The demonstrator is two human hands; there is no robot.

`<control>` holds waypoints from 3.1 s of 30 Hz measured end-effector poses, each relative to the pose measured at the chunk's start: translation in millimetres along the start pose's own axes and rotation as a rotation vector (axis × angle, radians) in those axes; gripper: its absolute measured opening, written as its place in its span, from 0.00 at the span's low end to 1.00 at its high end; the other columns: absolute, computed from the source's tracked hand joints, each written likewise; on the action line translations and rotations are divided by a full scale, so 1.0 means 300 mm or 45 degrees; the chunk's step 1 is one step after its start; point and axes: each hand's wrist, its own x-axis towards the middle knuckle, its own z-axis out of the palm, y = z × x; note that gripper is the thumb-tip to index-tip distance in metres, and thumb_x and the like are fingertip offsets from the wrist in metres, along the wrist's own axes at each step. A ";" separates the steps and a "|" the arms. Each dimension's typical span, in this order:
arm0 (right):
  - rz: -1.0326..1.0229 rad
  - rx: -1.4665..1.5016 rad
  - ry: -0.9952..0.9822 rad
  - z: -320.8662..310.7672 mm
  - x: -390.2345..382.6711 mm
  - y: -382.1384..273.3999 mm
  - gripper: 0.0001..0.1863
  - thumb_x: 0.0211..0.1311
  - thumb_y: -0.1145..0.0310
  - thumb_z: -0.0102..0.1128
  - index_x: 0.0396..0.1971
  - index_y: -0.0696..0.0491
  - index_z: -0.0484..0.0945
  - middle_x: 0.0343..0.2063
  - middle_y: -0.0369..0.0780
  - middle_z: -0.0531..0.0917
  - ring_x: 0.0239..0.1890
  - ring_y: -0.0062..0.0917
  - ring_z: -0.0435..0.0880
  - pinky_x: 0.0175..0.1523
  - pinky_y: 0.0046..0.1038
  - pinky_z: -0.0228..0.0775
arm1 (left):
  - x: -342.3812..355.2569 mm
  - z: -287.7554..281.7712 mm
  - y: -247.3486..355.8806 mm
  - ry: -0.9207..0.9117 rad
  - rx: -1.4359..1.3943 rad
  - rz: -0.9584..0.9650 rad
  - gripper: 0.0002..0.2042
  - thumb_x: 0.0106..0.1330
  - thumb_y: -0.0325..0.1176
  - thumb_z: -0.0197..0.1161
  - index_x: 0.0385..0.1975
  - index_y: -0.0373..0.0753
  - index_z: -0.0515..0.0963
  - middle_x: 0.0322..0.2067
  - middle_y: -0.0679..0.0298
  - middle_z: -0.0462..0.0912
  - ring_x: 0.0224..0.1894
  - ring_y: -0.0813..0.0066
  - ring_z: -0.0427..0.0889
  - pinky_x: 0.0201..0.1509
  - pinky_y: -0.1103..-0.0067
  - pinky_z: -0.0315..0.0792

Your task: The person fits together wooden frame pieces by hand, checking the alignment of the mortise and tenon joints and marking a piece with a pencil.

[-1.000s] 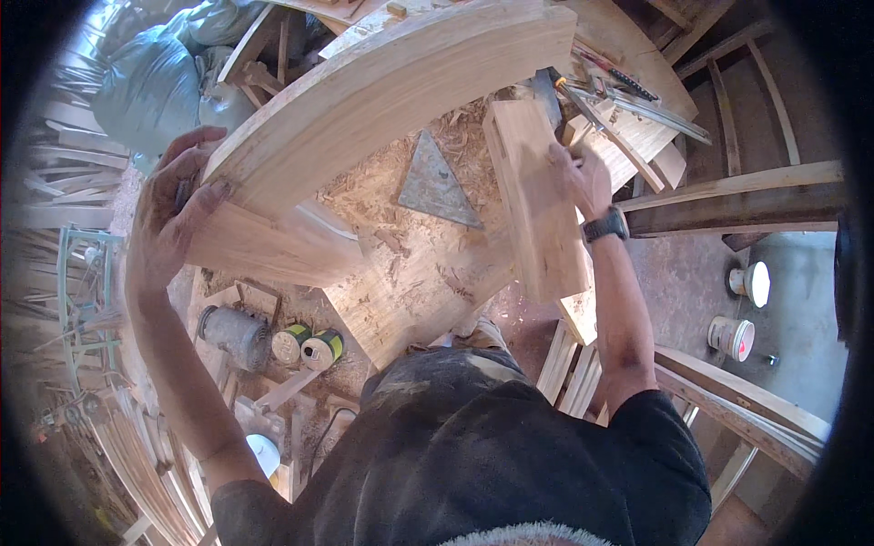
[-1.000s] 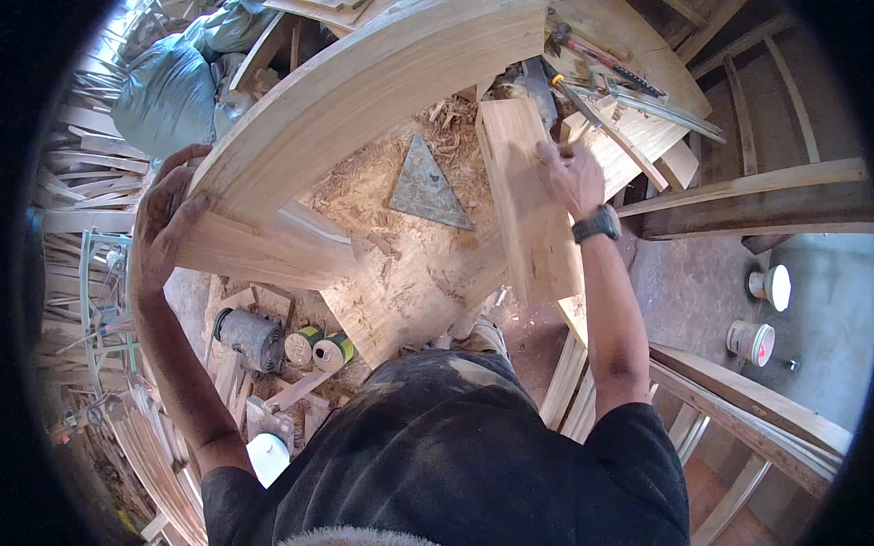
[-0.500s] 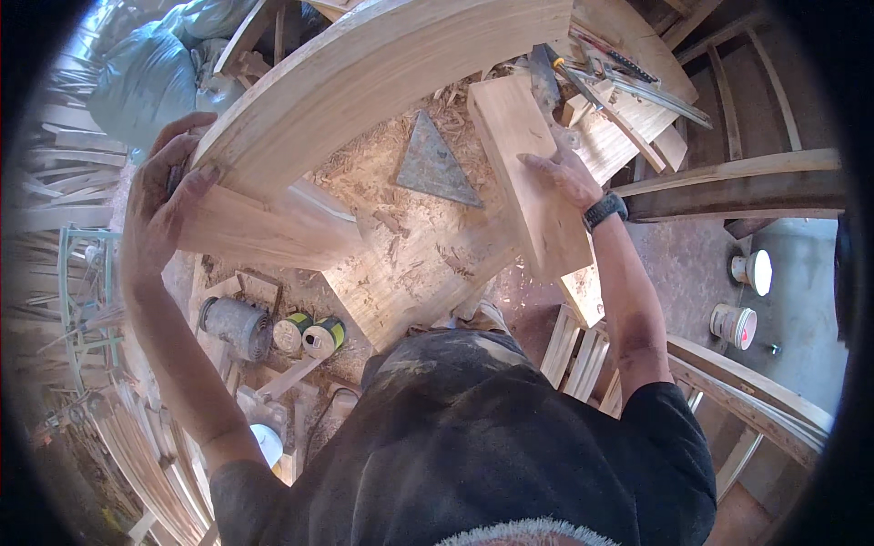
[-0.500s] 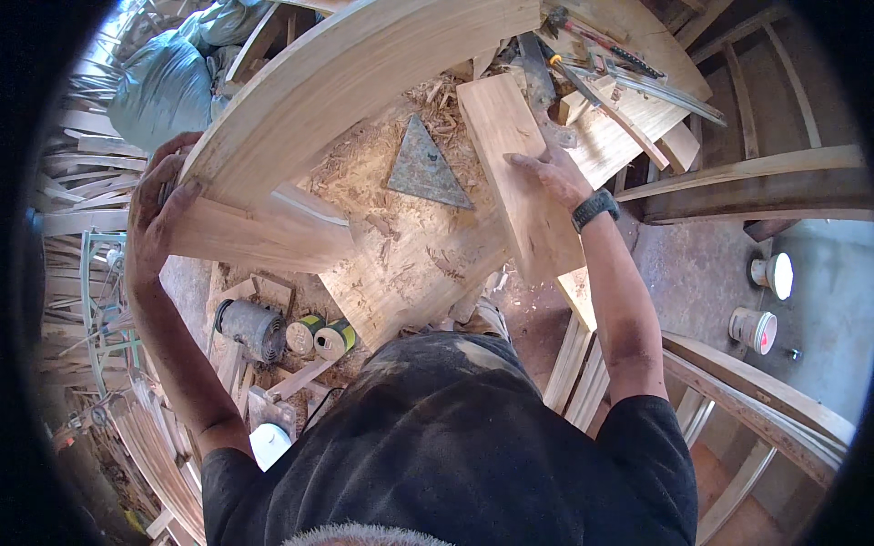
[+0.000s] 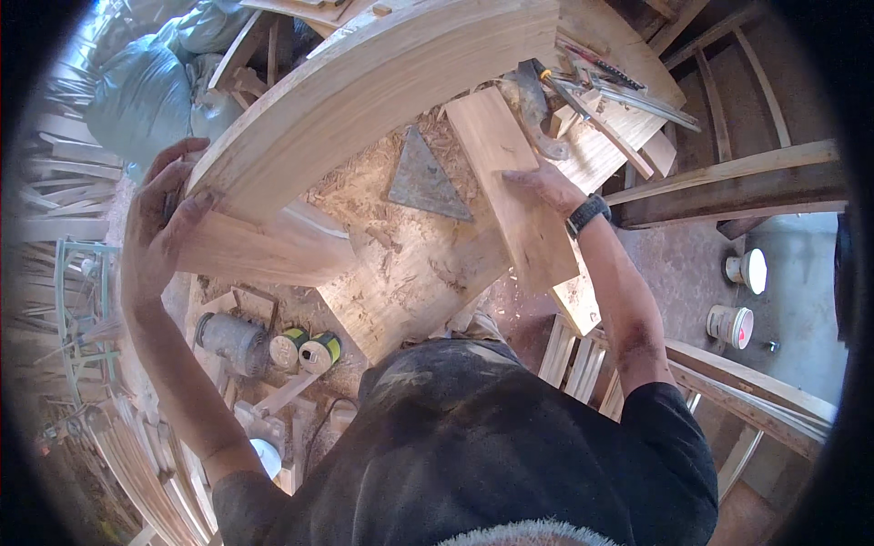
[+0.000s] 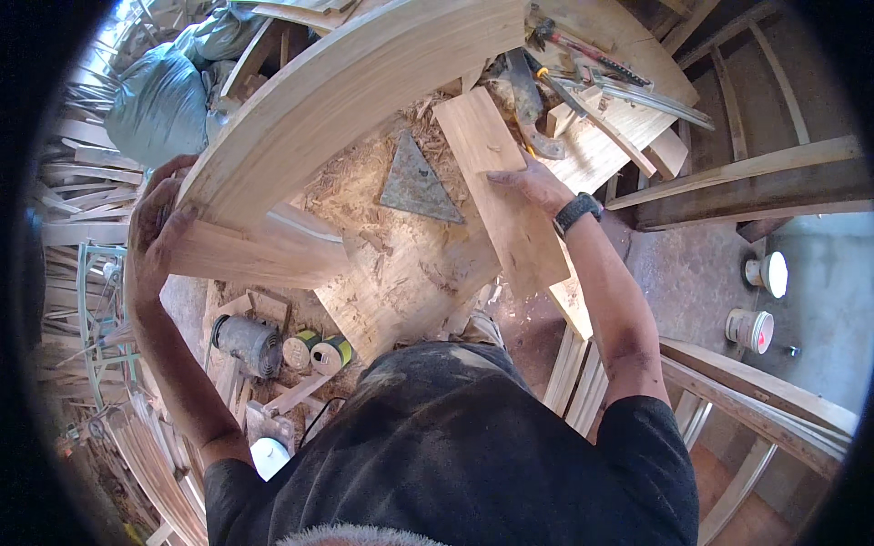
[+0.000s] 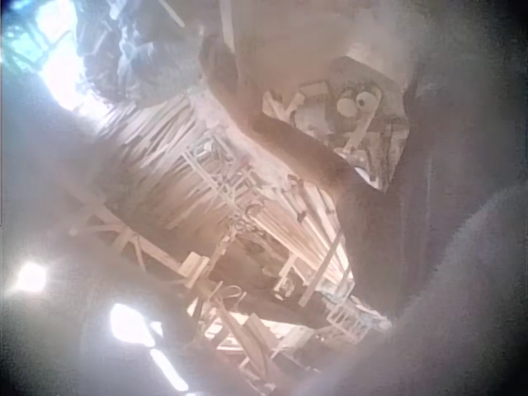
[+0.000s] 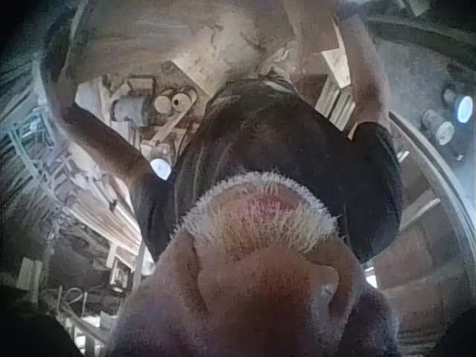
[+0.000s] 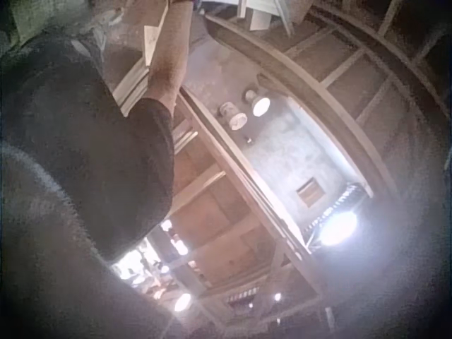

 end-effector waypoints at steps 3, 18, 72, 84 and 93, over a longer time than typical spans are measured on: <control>0.063 0.390 -0.082 -0.003 0.003 0.006 0.49 0.55 0.62 0.77 0.74 0.56 0.60 0.59 0.43 0.81 0.53 0.27 0.85 0.58 0.31 0.79 | -0.009 -0.001 0.000 0.021 0.013 -0.060 0.22 0.65 0.42 0.65 0.47 0.28 0.81 0.63 0.54 0.71 0.62 0.67 0.74 0.67 0.73 0.64; -0.495 0.883 0.297 -0.160 -0.244 0.014 0.45 0.47 0.65 0.76 0.66 0.63 0.67 0.56 0.44 0.80 0.56 0.31 0.82 0.63 0.32 0.76 | -0.005 0.011 0.016 0.059 0.047 -0.064 0.21 0.61 0.45 0.64 0.38 0.27 0.79 0.63 0.50 0.71 0.63 0.62 0.72 0.68 0.70 0.62; -0.926 0.946 0.385 -0.410 -0.120 0.063 0.47 0.40 0.58 0.79 0.63 0.60 0.70 0.56 0.44 0.81 0.59 0.35 0.80 0.65 0.37 0.72 | -0.027 0.085 0.112 -0.094 0.295 -0.069 0.27 0.62 0.51 0.63 0.43 0.26 0.79 0.67 0.46 0.67 0.75 0.49 0.59 0.74 0.65 0.53; -1.045 1.003 0.406 -0.382 -0.087 -0.008 0.46 0.46 0.56 0.77 0.66 0.58 0.69 0.59 0.43 0.80 0.61 0.39 0.79 0.67 0.40 0.71 | -0.016 0.099 0.153 -0.138 0.438 -0.014 0.30 0.60 0.52 0.62 0.49 0.27 0.82 0.64 0.47 0.71 0.75 0.46 0.59 0.76 0.57 0.52; -0.961 0.982 0.349 -0.411 -0.084 0.004 0.44 0.44 0.57 0.80 0.63 0.57 0.72 0.56 0.42 0.82 0.58 0.36 0.81 0.65 0.38 0.74 | -0.027 0.095 0.132 -0.098 0.380 0.026 0.30 0.60 0.50 0.63 0.53 0.28 0.82 0.63 0.49 0.72 0.75 0.45 0.59 0.76 0.55 0.52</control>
